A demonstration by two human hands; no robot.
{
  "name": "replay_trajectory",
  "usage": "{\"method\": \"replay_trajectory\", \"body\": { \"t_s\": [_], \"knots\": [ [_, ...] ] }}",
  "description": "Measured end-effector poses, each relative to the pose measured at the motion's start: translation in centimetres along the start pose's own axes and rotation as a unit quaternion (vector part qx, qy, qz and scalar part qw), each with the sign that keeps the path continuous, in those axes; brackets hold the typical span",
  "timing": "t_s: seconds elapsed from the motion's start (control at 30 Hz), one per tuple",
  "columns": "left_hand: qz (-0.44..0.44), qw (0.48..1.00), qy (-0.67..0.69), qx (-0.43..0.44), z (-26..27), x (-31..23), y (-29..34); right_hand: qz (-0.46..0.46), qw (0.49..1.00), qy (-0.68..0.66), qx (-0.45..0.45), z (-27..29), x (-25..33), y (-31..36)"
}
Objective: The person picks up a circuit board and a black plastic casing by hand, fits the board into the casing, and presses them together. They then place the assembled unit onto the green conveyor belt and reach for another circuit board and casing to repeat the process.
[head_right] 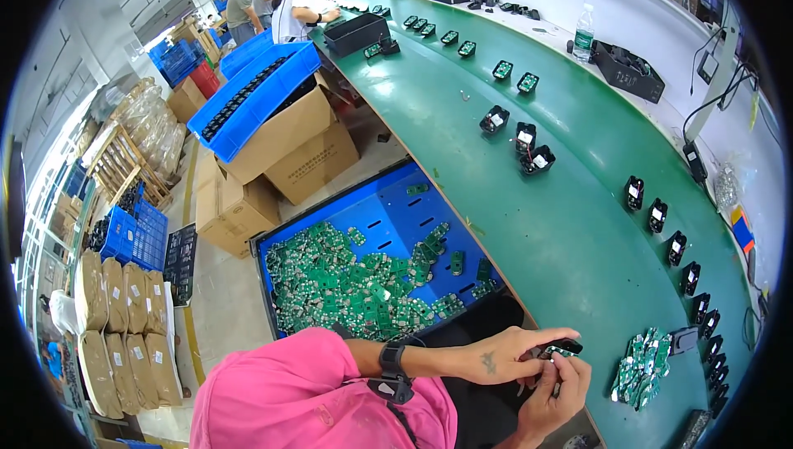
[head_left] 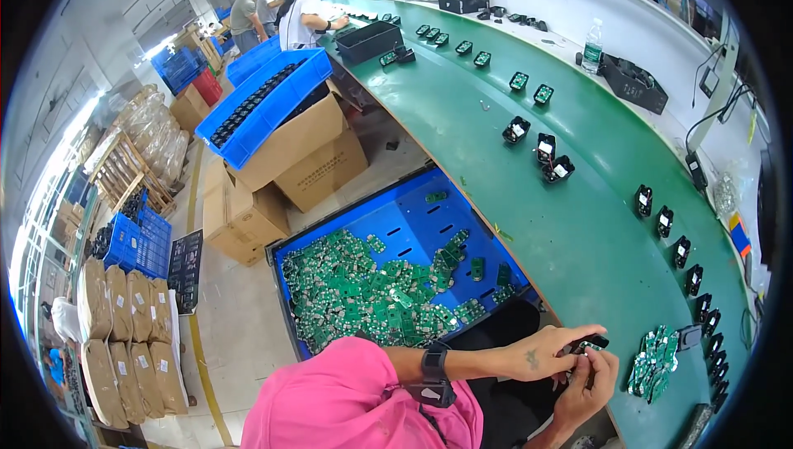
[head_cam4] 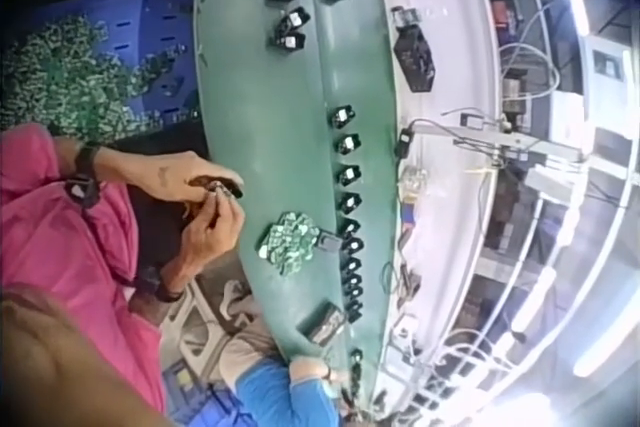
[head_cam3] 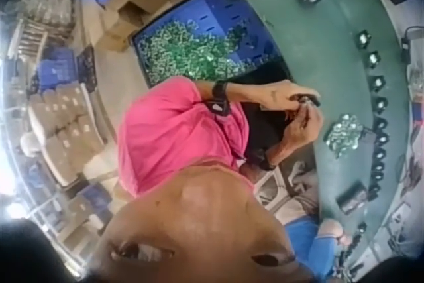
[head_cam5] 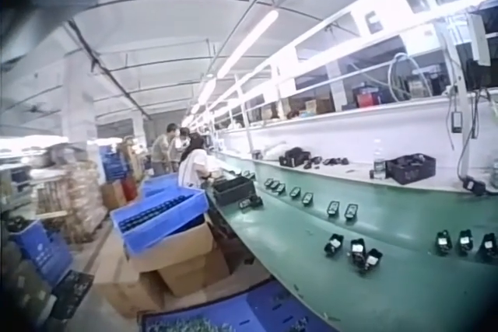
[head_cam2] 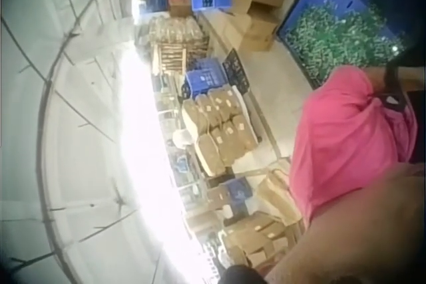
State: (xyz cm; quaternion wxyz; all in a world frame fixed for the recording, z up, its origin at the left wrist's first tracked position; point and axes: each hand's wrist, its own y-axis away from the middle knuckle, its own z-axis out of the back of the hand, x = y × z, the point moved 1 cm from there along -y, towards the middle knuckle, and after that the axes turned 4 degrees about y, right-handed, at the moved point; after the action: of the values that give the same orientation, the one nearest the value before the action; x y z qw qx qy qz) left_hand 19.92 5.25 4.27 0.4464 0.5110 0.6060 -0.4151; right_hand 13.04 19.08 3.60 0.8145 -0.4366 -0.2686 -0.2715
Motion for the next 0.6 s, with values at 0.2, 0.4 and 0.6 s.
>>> {"method": "replay_trajectory", "body": {
  "t_s": [0.2, 0.4, 0.6],
  "knots": [
    [0.027, 0.999, 0.014, 0.013, -0.2, 0.1, 0.3, 0.004, 0.998, -0.021, 0.060, 1.5, -0.5, 0.2],
    [-0.008, 0.997, -0.078, -0.021, -1.3, -1.0, -0.2, 0.027, 0.996, 0.077, -0.046, 1.4, 1.4, 0.1],
    [-0.085, 0.980, -0.147, -0.106, -0.8, -2.0, 1.3, -0.036, 0.992, 0.093, -0.072, 1.2, 4.1, -0.7]
  ]
}}
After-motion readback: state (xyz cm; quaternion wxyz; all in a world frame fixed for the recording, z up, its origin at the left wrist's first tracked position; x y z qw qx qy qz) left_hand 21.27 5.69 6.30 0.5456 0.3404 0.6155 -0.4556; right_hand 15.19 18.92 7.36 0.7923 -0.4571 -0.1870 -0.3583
